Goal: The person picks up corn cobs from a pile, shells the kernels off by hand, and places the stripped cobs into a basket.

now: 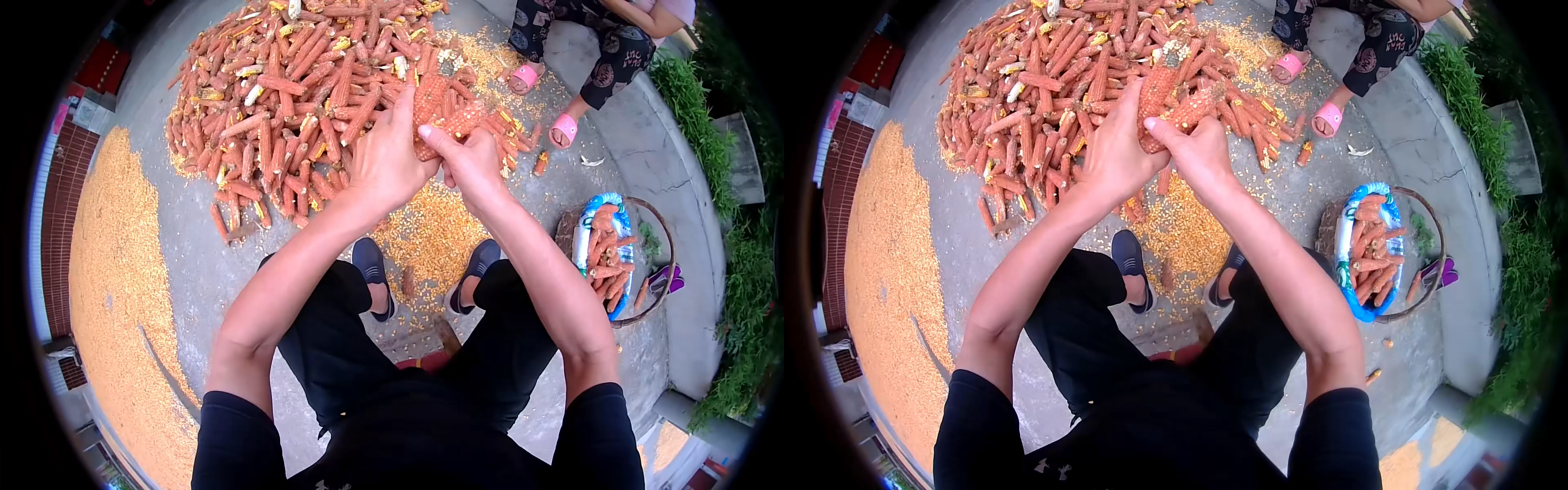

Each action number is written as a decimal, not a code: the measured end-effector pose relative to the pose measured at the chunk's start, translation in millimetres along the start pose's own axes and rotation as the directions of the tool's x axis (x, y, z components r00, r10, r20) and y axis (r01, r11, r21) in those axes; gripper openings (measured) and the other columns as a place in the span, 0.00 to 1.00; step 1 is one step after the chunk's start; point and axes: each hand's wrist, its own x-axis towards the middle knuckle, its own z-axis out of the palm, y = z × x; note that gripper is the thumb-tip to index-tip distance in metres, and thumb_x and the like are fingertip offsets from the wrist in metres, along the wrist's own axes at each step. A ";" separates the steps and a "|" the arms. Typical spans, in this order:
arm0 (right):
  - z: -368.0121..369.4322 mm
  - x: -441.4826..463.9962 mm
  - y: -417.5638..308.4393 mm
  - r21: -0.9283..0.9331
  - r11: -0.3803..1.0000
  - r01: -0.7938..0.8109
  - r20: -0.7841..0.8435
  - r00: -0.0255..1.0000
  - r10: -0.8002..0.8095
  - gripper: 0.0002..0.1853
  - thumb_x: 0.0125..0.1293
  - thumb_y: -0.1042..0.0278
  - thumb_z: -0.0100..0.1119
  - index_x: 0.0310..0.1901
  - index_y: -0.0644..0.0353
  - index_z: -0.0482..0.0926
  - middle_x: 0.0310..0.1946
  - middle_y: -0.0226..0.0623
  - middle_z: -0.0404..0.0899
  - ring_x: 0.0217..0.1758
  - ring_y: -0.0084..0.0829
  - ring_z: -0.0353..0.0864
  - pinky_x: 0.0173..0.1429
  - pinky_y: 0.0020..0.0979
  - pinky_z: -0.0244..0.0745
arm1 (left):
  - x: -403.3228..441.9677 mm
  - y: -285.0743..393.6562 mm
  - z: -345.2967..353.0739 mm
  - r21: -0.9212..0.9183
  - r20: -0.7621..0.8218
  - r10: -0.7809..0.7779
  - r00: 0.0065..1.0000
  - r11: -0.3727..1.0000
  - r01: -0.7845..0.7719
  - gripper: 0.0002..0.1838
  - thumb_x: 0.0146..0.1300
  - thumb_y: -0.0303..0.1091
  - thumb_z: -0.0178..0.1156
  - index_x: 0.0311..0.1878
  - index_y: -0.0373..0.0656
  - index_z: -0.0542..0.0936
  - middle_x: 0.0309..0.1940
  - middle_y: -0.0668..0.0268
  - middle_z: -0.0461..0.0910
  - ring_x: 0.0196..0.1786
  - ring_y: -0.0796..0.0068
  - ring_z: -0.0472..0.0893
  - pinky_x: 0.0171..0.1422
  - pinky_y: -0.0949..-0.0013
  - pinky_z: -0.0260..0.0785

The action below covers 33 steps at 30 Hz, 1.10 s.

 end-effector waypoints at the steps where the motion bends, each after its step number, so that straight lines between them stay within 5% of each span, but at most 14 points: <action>1: 1.6 3.3 10.6 0.135 0.990 0.052 -0.013 0.999 -0.051 0.18 0.65 0.66 0.70 0.48 0.74 0.81 0.36 0.43 0.87 0.32 0.25 0.86 0.31 0.28 0.78 | -0.8 1.0 1.4 -0.042 0.022 -0.007 1.000 0.999 0.008 0.55 0.46 0.36 0.78 0.76 0.32 0.58 0.61 0.40 0.76 0.64 0.45 0.79 0.68 0.53 0.72; 5: -18.3 18.4 26.1 0.437 0.898 0.046 0.078 0.993 -0.089 0.11 0.65 0.71 0.68 0.44 0.68 0.80 0.34 0.37 0.85 0.31 0.25 0.83 0.34 0.28 0.77 | 5.8 -6.3 4.2 -0.259 -0.070 0.108 0.992 0.958 -0.122 0.50 0.48 0.36 0.79 0.73 0.33 0.63 0.57 0.49 0.80 0.58 0.55 0.84 0.60 0.58 0.77; 8: -35.7 24.9 28.6 0.550 0.835 0.018 0.180 0.974 -0.139 0.13 0.66 0.71 0.67 0.48 0.66 0.76 0.35 0.36 0.84 0.32 0.27 0.83 0.36 0.28 0.77 | 16.6 -24.8 4.8 -0.724 0.205 0.101 0.974 0.685 0.081 0.44 0.52 0.36 0.79 0.70 0.35 0.68 0.55 0.56 0.83 0.54 0.66 0.85 0.55 0.64 0.80; 9: -37.2 25.8 28.6 0.574 0.819 0.015 0.192 0.969 -0.152 0.14 0.66 0.72 0.66 0.50 0.66 0.76 0.36 0.36 0.84 0.33 0.27 0.83 0.37 0.28 0.77 | 17.8 -30.5 12.7 -0.767 0.195 0.103 0.975 0.635 0.087 0.38 0.55 0.34 0.78 0.67 0.39 0.70 0.48 0.62 0.84 0.42 0.77 0.86 0.41 0.75 0.79; 12: -36.1 26.0 26.5 0.620 0.785 0.019 0.214 0.958 -0.192 0.16 0.68 0.73 0.60 0.55 0.67 0.74 0.42 0.40 0.84 0.38 0.29 0.84 0.42 0.30 0.78 | 19.1 -20.4 -2.5 -0.676 0.525 -0.091 0.846 0.559 0.480 0.35 0.51 0.33 0.80 0.61 0.39 0.74 0.38 0.64 0.84 0.26 0.81 0.80 0.24 0.78 0.71; 15: -35.3 27.1 24.4 0.640 0.767 0.030 0.227 0.947 -0.226 0.17 0.69 0.73 0.54 0.58 0.68 0.73 0.47 0.44 0.84 0.44 0.31 0.85 0.47 0.33 0.79 | 18.9 -22.2 -1.6 -0.769 0.563 -0.010 0.827 0.360 0.528 0.30 0.53 0.30 0.78 0.58 0.41 0.74 0.31 0.68 0.81 0.18 0.87 0.70 0.15 0.81 0.56; 21: -34.5 29.3 30.8 0.628 0.777 0.040 0.159 0.971 -0.179 0.18 0.70 0.71 0.52 0.59 0.68 0.73 0.49 0.43 0.84 0.45 0.30 0.85 0.43 0.32 0.80 | 15.8 -24.0 -0.2 -0.797 0.513 -0.029 0.858 0.357 0.488 0.30 0.54 0.29 0.77 0.60 0.41 0.74 0.33 0.68 0.82 0.21 0.88 0.73 0.20 0.82 0.59; 23: -34.8 30.4 31.5 0.591 0.806 0.036 0.122 0.983 -0.134 0.18 0.71 0.66 0.55 0.58 0.67 0.75 0.47 0.42 0.84 0.44 0.28 0.84 0.38 0.30 0.79 | 12.9 -18.4 8.3 -0.794 0.352 -0.077 0.933 0.503 0.341 0.28 0.54 0.29 0.77 0.58 0.39 0.76 0.35 0.67 0.83 0.26 0.86 0.77 0.26 0.79 0.67; 27: -25.7 21.9 32.0 0.093 0.986 0.138 -0.088 0.988 -0.130 0.27 0.70 0.48 0.65 0.53 0.68 0.79 0.36 0.39 0.84 0.35 0.23 0.81 0.33 0.27 0.75 | 2.7 -5.7 34.8 -0.606 -0.016 0.003 1.000 0.795 -0.012 0.25 0.54 0.28 0.76 0.55 0.37 0.80 0.39 0.67 0.85 0.39 0.82 0.83 0.45 0.72 0.78; 31: -31.2 26.7 35.5 -0.007 0.998 0.065 -0.193 0.979 -0.065 0.25 0.73 0.50 0.61 0.50 0.71 0.81 0.38 0.43 0.85 0.37 0.30 0.84 0.40 0.32 0.77 | 1.7 10.2 39.3 -0.676 0.010 -0.057 0.998 0.735 0.049 0.27 0.52 0.30 0.77 0.56 0.35 0.80 0.42 0.65 0.86 0.46 0.79 0.84 0.53 0.70 0.78; 33: -31.5 35.1 48.2 0.055 0.977 0.205 -0.231 0.955 -0.188 0.23 0.74 0.52 0.59 0.52 0.71 0.81 0.41 0.44 0.86 0.40 0.32 0.85 0.45 0.35 0.78 | 0.0 10.5 44.8 -0.684 -0.027 -0.004 1.000 0.729 -0.015 0.29 0.50 0.34 0.78 0.55 0.34 0.80 0.42 0.60 0.88 0.44 0.75 0.86 0.52 0.68 0.79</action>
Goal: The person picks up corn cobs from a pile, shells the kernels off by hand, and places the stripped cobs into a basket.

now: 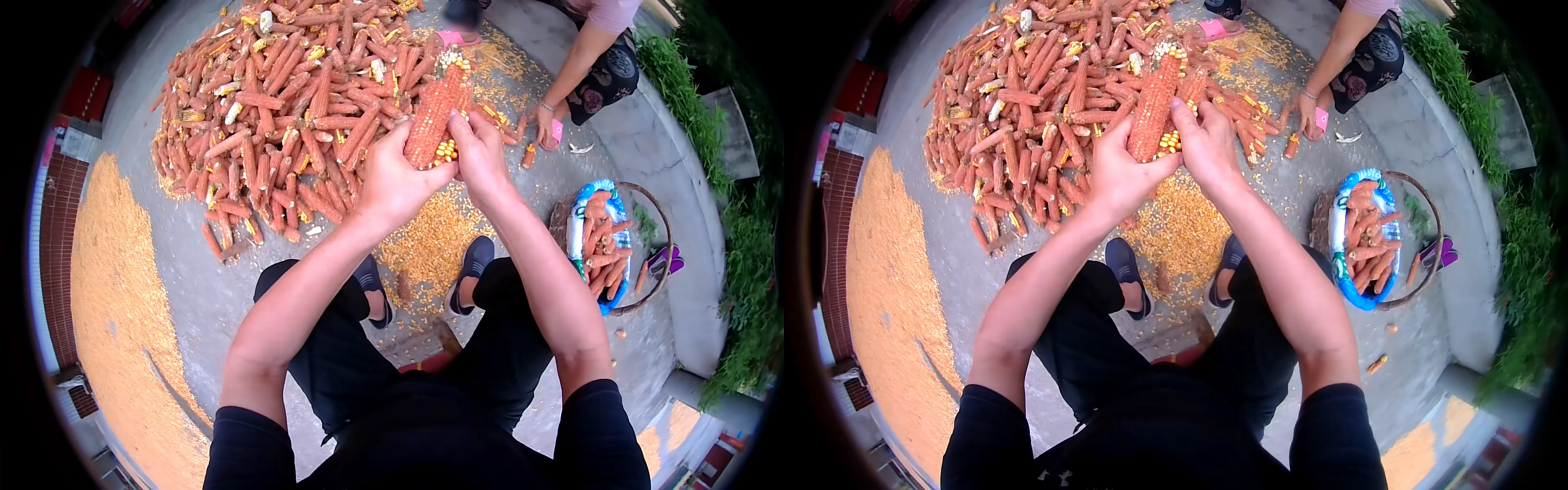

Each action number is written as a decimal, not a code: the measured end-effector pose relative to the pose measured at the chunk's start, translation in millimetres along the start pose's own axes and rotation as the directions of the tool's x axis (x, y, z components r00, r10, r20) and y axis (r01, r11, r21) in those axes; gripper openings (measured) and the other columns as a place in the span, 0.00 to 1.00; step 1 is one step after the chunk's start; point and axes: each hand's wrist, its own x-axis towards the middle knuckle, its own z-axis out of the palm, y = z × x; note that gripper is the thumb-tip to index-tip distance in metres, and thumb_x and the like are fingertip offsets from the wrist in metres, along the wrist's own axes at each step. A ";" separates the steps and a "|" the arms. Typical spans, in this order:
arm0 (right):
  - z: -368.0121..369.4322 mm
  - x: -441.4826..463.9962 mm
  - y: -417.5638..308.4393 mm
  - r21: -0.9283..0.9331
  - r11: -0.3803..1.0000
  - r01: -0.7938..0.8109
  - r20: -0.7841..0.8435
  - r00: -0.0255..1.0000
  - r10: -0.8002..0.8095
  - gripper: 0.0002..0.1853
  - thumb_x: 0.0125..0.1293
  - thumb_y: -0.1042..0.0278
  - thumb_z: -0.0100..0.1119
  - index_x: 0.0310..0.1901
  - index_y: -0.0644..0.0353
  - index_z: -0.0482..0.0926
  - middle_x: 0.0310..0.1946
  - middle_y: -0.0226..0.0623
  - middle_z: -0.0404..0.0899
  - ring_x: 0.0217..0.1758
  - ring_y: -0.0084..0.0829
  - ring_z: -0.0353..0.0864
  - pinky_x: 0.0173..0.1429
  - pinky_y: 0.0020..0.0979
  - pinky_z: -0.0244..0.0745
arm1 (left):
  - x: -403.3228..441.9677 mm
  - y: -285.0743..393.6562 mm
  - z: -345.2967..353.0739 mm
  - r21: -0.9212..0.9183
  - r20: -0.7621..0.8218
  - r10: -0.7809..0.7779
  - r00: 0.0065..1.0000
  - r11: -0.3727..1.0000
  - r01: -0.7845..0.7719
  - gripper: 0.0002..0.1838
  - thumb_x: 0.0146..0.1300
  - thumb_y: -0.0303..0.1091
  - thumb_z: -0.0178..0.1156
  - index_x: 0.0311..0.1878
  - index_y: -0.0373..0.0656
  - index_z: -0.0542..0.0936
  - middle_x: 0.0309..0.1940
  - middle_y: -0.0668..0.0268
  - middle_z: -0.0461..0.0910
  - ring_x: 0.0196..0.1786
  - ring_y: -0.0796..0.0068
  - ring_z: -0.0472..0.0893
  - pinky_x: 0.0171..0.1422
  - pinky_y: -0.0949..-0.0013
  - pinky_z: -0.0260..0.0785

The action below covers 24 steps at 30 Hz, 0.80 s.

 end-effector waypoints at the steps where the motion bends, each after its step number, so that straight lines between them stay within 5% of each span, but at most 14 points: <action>1: 0.1 1.1 2.1 0.042 0.997 0.063 -0.021 0.998 -0.062 0.23 0.75 0.53 0.57 0.52 0.70 0.81 0.42 0.44 0.87 0.41 0.33 0.86 0.48 0.37 0.79 | -2.5 1.8 2.4 0.012 0.002 0.002 1.000 1.000 -0.002 0.29 0.51 0.33 0.78 0.55 0.34 0.80 0.42 0.60 0.87 0.45 0.76 0.86 0.52 0.68 0.79; 3: -3.6 2.5 5.8 0.012 1.000 0.027 -0.044 0.999 -0.026 0.22 0.76 0.55 0.55 0.53 0.70 0.81 0.43 0.46 0.87 0.43 0.37 0.86 0.52 0.39 0.78 | -8.5 5.1 8.1 0.034 0.003 0.005 1.000 0.999 -0.005 0.29 0.51 0.33 0.77 0.56 0.34 0.80 0.43 0.60 0.87 0.45 0.76 0.86 0.52 0.67 0.79; 4: -4.8 3.3 7.2 -0.001 1.000 0.008 -0.054 0.999 -0.008 0.21 0.76 0.56 0.53 0.53 0.70 0.81 0.44 0.47 0.87 0.44 0.39 0.87 0.54 0.40 0.78 | -8.5 -0.3 10.8 -0.004 0.029 0.012 1.000 1.000 -0.012 0.26 0.55 0.25 0.73 0.58 0.33 0.78 0.46 0.67 0.85 0.48 0.81 0.82 0.55 0.71 0.76; 7: -9.2 7.2 12.2 -0.109 0.984 0.144 -0.071 0.986 -0.152 0.22 0.78 0.55 0.51 0.49 0.70 0.82 0.39 0.54 0.86 0.42 0.45 0.87 0.51 0.43 0.77 | -3.1 -13.1 17.1 0.032 0.027 0.080 0.996 0.996 -0.081 0.25 0.56 0.24 0.73 0.57 0.34 0.78 0.40 0.67 0.85 0.40 0.83 0.83 0.44 0.74 0.77; 14: -25.0 -1.3 -8.5 -0.363 0.920 0.150 0.022 0.988 -0.153 0.28 0.81 0.48 0.46 0.40 0.71 0.81 0.31 0.55 0.82 0.36 0.47 0.83 0.45 0.45 0.73 | 1.1 4.9 5.0 -0.316 0.347 -0.275 0.896 0.866 0.388 0.15 0.57 0.23 0.71 0.45 0.38 0.76 0.24 0.67 0.78 0.14 0.82 0.69 0.16 0.76 0.55; 20: -23.9 0.3 -2.3 -0.202 0.966 0.161 0.000 0.986 -0.165 0.28 0.82 0.49 0.45 0.43 0.72 0.82 0.31 0.49 0.83 0.34 0.35 0.80 0.45 0.40 0.74 | -1.5 9.2 7.1 -0.326 0.414 -0.386 0.825 0.783 0.530 0.14 0.57 0.24 0.71 0.42 0.37 0.76 0.24 0.64 0.78 0.14 0.82 0.69 0.15 0.76 0.55; 24: -27.4 -1.5 -4.5 0.008 1.000 0.000 0.062 0.998 -0.001 0.28 0.83 0.49 0.41 0.49 0.70 0.81 0.35 0.44 0.85 0.38 0.32 0.84 0.45 0.35 0.79 | -4.8 7.0 9.7 -0.361 0.435 -0.352 0.829 0.775 0.519 0.13 0.59 0.26 0.70 0.42 0.36 0.76 0.24 0.64 0.78 0.13 0.82 0.68 0.16 0.76 0.55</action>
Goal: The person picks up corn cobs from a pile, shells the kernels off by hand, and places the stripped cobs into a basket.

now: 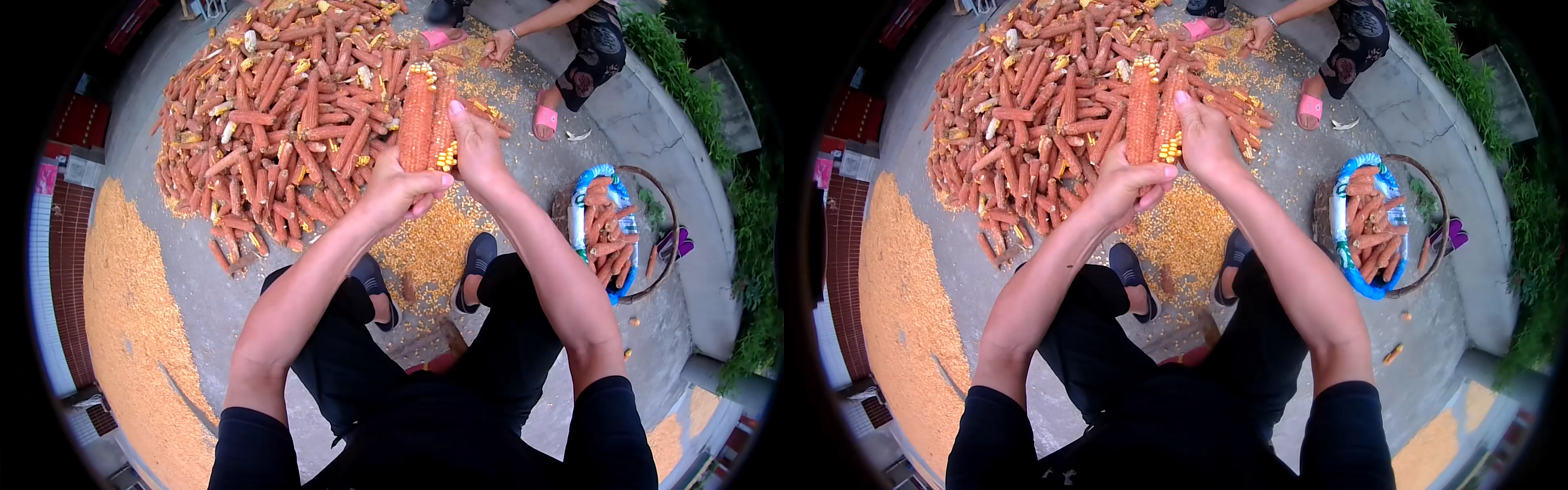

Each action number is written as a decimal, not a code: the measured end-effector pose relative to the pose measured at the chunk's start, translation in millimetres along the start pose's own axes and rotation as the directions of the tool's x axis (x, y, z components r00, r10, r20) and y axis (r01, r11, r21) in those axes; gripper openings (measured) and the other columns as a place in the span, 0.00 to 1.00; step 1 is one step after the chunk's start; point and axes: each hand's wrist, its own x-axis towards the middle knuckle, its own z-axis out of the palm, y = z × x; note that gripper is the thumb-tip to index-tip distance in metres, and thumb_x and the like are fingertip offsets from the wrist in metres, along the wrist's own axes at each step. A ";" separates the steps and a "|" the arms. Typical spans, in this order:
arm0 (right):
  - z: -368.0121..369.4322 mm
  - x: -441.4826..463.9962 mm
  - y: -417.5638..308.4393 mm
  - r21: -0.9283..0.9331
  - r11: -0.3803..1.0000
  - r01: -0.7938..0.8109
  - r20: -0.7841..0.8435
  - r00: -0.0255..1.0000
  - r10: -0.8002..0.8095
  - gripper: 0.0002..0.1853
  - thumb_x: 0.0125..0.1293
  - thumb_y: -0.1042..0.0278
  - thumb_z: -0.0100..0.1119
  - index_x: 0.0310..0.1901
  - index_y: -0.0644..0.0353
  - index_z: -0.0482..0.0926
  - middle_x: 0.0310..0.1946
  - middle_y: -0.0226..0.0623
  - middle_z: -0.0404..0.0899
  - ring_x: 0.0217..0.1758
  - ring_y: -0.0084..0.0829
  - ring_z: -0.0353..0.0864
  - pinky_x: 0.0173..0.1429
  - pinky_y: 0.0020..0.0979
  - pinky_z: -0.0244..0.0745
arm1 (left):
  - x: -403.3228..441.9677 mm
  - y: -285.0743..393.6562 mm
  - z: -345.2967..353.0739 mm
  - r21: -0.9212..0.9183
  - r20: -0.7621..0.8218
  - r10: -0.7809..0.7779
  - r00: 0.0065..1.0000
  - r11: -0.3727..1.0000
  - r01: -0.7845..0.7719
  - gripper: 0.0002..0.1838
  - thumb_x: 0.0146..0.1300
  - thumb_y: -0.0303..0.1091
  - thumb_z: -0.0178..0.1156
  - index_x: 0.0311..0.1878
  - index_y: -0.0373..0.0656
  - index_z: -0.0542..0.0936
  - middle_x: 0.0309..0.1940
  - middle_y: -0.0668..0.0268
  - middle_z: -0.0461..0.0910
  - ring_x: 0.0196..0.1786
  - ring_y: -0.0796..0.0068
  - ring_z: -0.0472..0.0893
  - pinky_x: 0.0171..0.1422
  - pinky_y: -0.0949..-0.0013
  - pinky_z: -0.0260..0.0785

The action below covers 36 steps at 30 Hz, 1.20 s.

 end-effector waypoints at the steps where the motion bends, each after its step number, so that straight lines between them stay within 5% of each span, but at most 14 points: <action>1: -0.1 0.1 -1.3 0.074 0.997 -0.025 0.035 0.999 0.023 0.28 0.83 0.48 0.39 0.51 0.68 0.80 0.39 0.44 0.86 0.39 0.32 0.86 0.45 0.34 0.81 | -0.9 1.6 0.5 -0.020 0.021 -0.013 1.000 1.000 0.014 0.12 0.60 0.27 0.69 0.42 0.36 0.76 0.24 0.64 0.78 0.13 0.82 0.68 0.16 0.76 0.55; 5: 5.9 -7.1 -14.5 0.360 0.911 -0.199 0.062 0.980 0.190 0.28 0.83 0.46 0.35 0.59 0.65 0.75 0.45 0.46 0.86 0.43 0.35 0.89 0.46 0.34 0.87 | 0.6 2.9 -4.6 -0.128 0.167 -0.035 0.985 0.990 0.057 0.12 0.66 0.32 0.64 0.46 0.34 0.75 0.26 0.64 0.77 0.14 0.83 0.66 0.17 0.76 0.56; 8: 2.4 -2.4 -13.5 0.462 0.861 -0.215 0.125 0.976 0.177 0.23 0.81 0.45 0.44 0.43 0.58 0.79 0.26 0.30 0.79 0.23 0.18 0.73 0.20 0.22 0.59 | 1.8 7.4 -9.3 -0.295 0.286 0.001 0.958 0.952 0.087 0.15 0.68 0.34 0.62 0.51 0.33 0.74 0.29 0.63 0.77 0.16 0.83 0.66 0.18 0.77 0.56; 11: 0.9 -4.5 -21.6 0.376 0.907 -0.188 0.160 0.978 0.136 0.23 0.79 0.42 0.44 0.39 0.55 0.77 0.22 0.26 0.74 0.18 0.15 0.63 0.19 0.20 0.48 | 4.7 6.1 -18.2 -0.331 0.286 -0.051 0.957 0.932 0.149 0.18 0.69 0.34 0.62 0.55 0.33 0.73 0.31 0.63 0.78 0.16 0.83 0.66 0.19 0.77 0.56; 18: -1.9 -1.1 -14.1 0.160 0.985 -0.064 0.062 0.997 0.055 0.22 0.80 0.48 0.51 0.39 0.59 0.82 0.22 0.24 0.75 0.19 0.13 0.66 0.20 0.22 0.53 | -2.7 12.0 -8.4 -0.194 0.181 -0.008 0.983 0.980 0.044 0.12 0.68 0.34 0.63 0.45 0.35 0.75 0.24 0.65 0.77 0.14 0.83 0.67 0.16 0.76 0.54; 21: 3.2 -7.6 -24.2 0.215 0.965 -0.150 0.044 0.989 0.144 0.23 0.79 0.46 0.52 0.41 0.61 0.82 0.26 0.27 0.78 0.22 0.16 0.71 0.24 0.24 0.62 | -4.2 14.4 -0.3 -0.076 0.020 -0.015 1.000 0.997 0.016 0.10 0.65 0.31 0.65 0.41 0.36 0.76 0.23 0.66 0.76 0.15 0.83 0.69 0.16 0.76 0.54; 24: -4.7 0.0 -9.3 -0.092 0.995 -0.045 0.146 0.988 0.059 0.24 0.75 0.46 0.57 0.46 0.65 0.82 0.30 0.35 0.83 0.30 0.25 0.80 0.35 0.30 0.74 | 0.4 11.5 -0.2 -0.023 -0.090 0.007 0.996 1.000 -0.009 0.09 0.62 0.26 0.66 0.41 0.37 0.75 0.23 0.66 0.76 0.15 0.81 0.70 0.16 0.76 0.54; 27: 3.4 -13.8 -19.6 -0.369 0.891 0.263 0.179 0.961 -0.210 0.26 0.72 0.46 0.61 0.50 0.68 0.80 0.36 0.44 0.86 0.40 0.36 0.86 0.49 0.37 0.79 | -0.6 13.4 0.2 0.038 -0.053 -0.004 0.999 0.999 0.006 0.10 0.61 0.23 0.67 0.42 0.38 0.75 0.23 0.67 0.75 0.17 0.79 0.72 0.18 0.76 0.55; 28: 0.0 -11.6 -19.0 -0.389 0.889 0.240 0.209 0.963 -0.169 0.27 0.70 0.46 0.63 0.53 0.68 0.79 0.39 0.49 0.87 0.47 0.43 0.88 0.55 0.40 0.79 | -1.5 12.4 -6.4 0.000 0.033 -0.004 0.999 1.000 0.004 0.11 0.61 0.23 0.64 0.45 0.39 0.75 0.29 0.64 0.77 0.22 0.76 0.75 0.21 0.74 0.60; 31: -4.4 -7.7 -25.0 -0.304 0.938 0.168 0.190 0.975 -0.113 0.28 0.71 0.46 0.62 0.53 0.69 0.78 0.39 0.50 0.87 0.47 0.43 0.88 0.55 0.41 0.79 | -1.8 12.8 -15.9 -0.184 0.107 0.045 0.993 0.983 -0.024 0.14 0.61 0.23 0.62 0.50 0.37 0.74 0.36 0.61 0.77 0.29 0.75 0.78 0.24 0.74 0.62; 32: -4.8 -8.5 -30.5 -0.319 0.927 0.200 0.175 0.973 -0.150 0.27 0.71 0.47 0.61 0.52 0.69 0.78 0.39 0.51 0.87 0.46 0.45 0.88 0.54 0.42 0.79 | 1.4 9.3 -23.0 -0.190 0.132 0.083 0.988 0.980 -0.057 0.21 0.61 0.24 0.59 0.58 0.35 0.73 0.45 0.57 0.78 0.40 0.70 0.81 0.35 0.69 0.70; 35: -6.2 -12.6 -36.2 -0.433 0.853 0.293 0.193 0.954 -0.230 0.26 0.71 0.48 0.61 0.50 0.70 0.78 0.38 0.55 0.86 0.43 0.49 0.87 0.51 0.45 0.80 | 9.5 5.8 -25.9 -0.338 -0.072 0.141 0.987 0.928 -0.157 0.27 0.61 0.25 0.58 0.65 0.33 0.71 0.50 0.53 0.80 0.50 0.63 0.81 0.51 0.62 0.72; 36: -7.8 -11.6 -29.8 -0.511 0.795 0.328 0.240 0.942 -0.235 0.25 0.71 0.49 0.60 0.49 0.71 0.78 0.38 0.56 0.86 0.42 0.51 0.87 0.50 0.46 0.80 | 10.9 6.8 -28.0 -0.370 -0.135 0.145 0.980 0.910 -0.185 0.29 0.62 0.26 0.57 0.68 0.32 0.70 0.56 0.50 0.80 0.56 0.58 0.79 0.63 0.56 0.69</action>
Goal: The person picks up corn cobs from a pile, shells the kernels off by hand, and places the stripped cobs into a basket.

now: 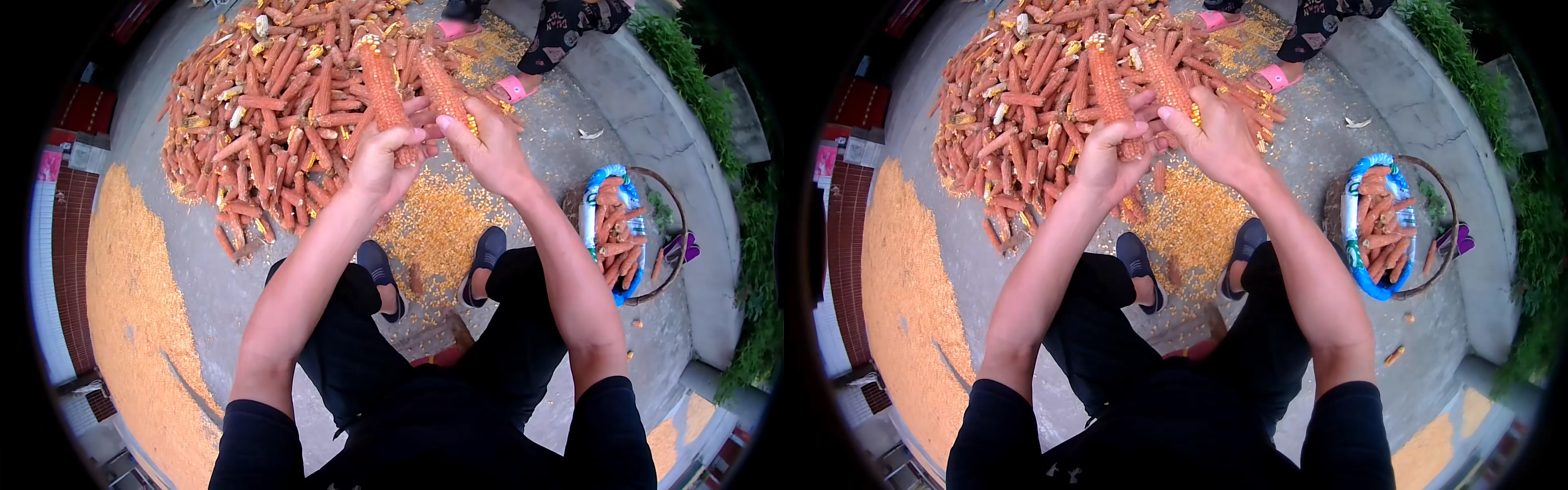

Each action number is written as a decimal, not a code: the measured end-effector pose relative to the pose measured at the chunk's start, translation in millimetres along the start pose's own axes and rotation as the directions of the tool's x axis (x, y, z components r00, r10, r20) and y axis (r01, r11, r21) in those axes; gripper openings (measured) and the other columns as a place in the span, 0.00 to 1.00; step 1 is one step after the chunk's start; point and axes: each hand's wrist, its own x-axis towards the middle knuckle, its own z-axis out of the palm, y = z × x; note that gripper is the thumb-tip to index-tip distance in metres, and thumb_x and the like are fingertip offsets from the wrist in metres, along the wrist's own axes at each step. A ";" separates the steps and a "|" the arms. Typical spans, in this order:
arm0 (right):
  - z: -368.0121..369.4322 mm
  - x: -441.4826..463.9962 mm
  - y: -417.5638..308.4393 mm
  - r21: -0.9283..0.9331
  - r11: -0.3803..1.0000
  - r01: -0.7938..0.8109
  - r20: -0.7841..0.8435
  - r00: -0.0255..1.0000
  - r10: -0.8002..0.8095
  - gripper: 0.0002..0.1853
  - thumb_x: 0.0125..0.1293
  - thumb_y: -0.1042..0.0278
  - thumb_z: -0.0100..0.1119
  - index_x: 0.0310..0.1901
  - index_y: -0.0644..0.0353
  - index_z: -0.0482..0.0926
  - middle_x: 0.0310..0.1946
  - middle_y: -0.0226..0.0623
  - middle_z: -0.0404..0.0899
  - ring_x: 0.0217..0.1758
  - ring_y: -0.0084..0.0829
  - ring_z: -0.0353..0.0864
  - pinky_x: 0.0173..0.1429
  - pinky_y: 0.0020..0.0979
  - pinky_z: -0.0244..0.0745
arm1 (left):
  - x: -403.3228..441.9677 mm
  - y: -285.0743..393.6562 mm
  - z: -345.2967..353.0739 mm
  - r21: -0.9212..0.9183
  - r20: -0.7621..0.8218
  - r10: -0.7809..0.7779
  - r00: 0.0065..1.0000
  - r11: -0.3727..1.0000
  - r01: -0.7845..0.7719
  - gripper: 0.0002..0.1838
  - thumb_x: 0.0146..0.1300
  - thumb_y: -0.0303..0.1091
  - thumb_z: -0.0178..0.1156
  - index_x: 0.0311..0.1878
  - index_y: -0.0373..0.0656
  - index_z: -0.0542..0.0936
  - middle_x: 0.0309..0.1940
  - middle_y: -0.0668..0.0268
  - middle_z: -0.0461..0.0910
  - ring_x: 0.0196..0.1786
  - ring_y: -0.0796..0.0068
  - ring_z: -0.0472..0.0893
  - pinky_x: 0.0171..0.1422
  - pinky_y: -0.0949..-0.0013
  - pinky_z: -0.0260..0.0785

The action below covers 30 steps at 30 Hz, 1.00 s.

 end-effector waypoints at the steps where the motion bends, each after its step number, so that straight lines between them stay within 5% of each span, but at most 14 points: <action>1: 3.7 -1.1 3.7 -0.096 0.995 0.032 0.042 0.999 -0.029 0.25 0.71 0.50 0.60 0.48 0.71 0.77 0.37 0.57 0.85 0.41 0.53 0.87 0.49 0.47 0.80 | 4.2 3.1 -0.7 -0.050 -0.007 -0.007 1.000 0.999 0.006 0.28 0.63 0.26 0.57 0.68 0.33 0.70 0.56 0.50 0.80 0.56 0.58 0.79 0.63 0.56 0.69; 4: 25.1 -15.3 -3.8 -0.276 0.946 0.170 0.043 0.985 -0.165 0.25 0.71 0.50 0.61 0.44 0.72 0.77 0.35 0.60 0.83 0.40 0.59 0.85 0.46 0.51 0.79 | 11.6 8.6 1.9 -0.149 -0.084 -0.001 0.996 0.989 -0.012 0.21 0.66 0.28 0.56 0.62 0.34 0.73 0.51 0.52 0.81 0.52 0.60 0.80 0.61 0.56 0.72; 7: 39.8 -25.3 -19.3 -0.354 0.934 0.037 0.101 0.995 -0.001 0.23 0.73 0.52 0.59 0.43 0.71 0.77 0.35 0.59 0.83 0.39 0.60 0.84 0.43 0.51 0.78 | 16.3 3.7 -7.3 -0.005 -0.206 -0.006 0.979 1.000 0.005 0.13 0.66 0.28 0.56 0.53 0.37 0.74 0.42 0.56 0.80 0.46 0.62 0.80 0.57 0.60 0.73; 10: 37.4 -19.6 -10.2 -0.052 0.981 0.186 0.074 0.981 -0.182 0.19 0.74 0.56 0.58 0.43 0.70 0.78 0.36 0.57 0.84 0.37 0.59 0.84 0.40 0.50 0.77 | 15.4 11.7 -15.8 -0.214 -0.045 -0.083 0.996 0.974 0.071 0.08 0.65 0.28 0.56 0.46 0.40 0.72 0.33 0.62 0.74 0.38 0.66 0.75 0.48 0.65 0.71; 13: 30.5 -20.5 -12.9 0.015 0.979 0.201 0.071 0.977 -0.202 0.16 0.77 0.60 0.55 0.41 0.69 0.78 0.32 0.49 0.84 0.33 0.48 0.86 0.38 0.45 0.77 | 14.5 16.5 -15.8 -0.277 0.083 -0.074 0.994 0.956 0.094 0.09 0.64 0.29 0.56 0.46 0.40 0.72 0.31 0.64 0.71 0.36 0.68 0.72 0.46 0.65 0.68; 16: 44.3 -20.0 -4.6 0.393 0.916 0.080 -0.051 0.997 -0.065 0.17 0.78 0.60 0.54 0.39 0.68 0.77 0.26 0.41 0.79 0.29 0.33 0.82 0.35 0.41 0.75 | 13.2 20.4 -15.0 -0.322 0.168 -0.041 0.985 0.942 0.094 0.12 0.63 0.32 0.58 0.47 0.40 0.73 0.33 0.63 0.72 0.41 0.64 0.74 0.54 0.61 0.70; 19: 39.0 -15.0 -8.9 0.690 0.641 -0.336 0.176 0.937 0.301 0.17 0.78 0.59 0.53 0.39 0.68 0.78 0.26 0.36 0.76 0.30 0.27 0.79 0.35 0.38 0.74 | 10.5 19.7 -9.2 -0.327 0.061 -0.072 0.996 0.941 0.088 0.13 0.62 0.34 0.58 0.48 0.40 0.73 0.35 0.61 0.75 0.46 0.59 0.76 0.62 0.57 0.70; 24: 53.8 -17.8 3.2 0.258 0.957 0.135 -0.134 0.986 -0.103 0.20 0.79 0.57 0.52 0.34 0.67 0.78 0.23 0.42 0.77 0.28 0.28 0.78 0.37 0.39 0.74 | 11.6 16.5 -6.7 -0.262 0.084 -0.034 0.996 0.964 0.055 0.15 0.62 0.36 0.58 0.49 0.40 0.73 0.38 0.59 0.77 0.53 0.54 0.76 0.66 0.53 0.69; 27: 59.3 -18.7 2.3 0.421 0.905 0.058 -0.165 0.986 0.013 0.19 0.78 0.58 0.53 0.35 0.66 0.78 0.24 0.42 0.78 0.29 0.29 0.78 0.38 0.38 0.74 | 12.6 15.4 -10.0 -0.276 0.082 -0.010 0.997 0.961 0.033 0.15 0.63 0.37 0.58 0.49 0.40 0.74 0.37 0.59 0.77 0.52 0.54 0.76 0.66 0.53 0.69; 30: 48.8 -19.1 -2.1 0.665 0.723 -0.185 0.019 0.973 0.231 0.16 0.77 0.60 0.54 0.35 0.65 0.78 0.25 0.42 0.79 0.30 0.29 0.79 0.38 0.37 0.74 | 18.1 18.1 -16.6 -0.353 0.099 -0.013 0.995 0.935 0.047 0.14 0.65 0.37 0.57 0.49 0.39 0.75 0.35 0.58 0.79 0.48 0.54 0.78 0.64 0.51 0.70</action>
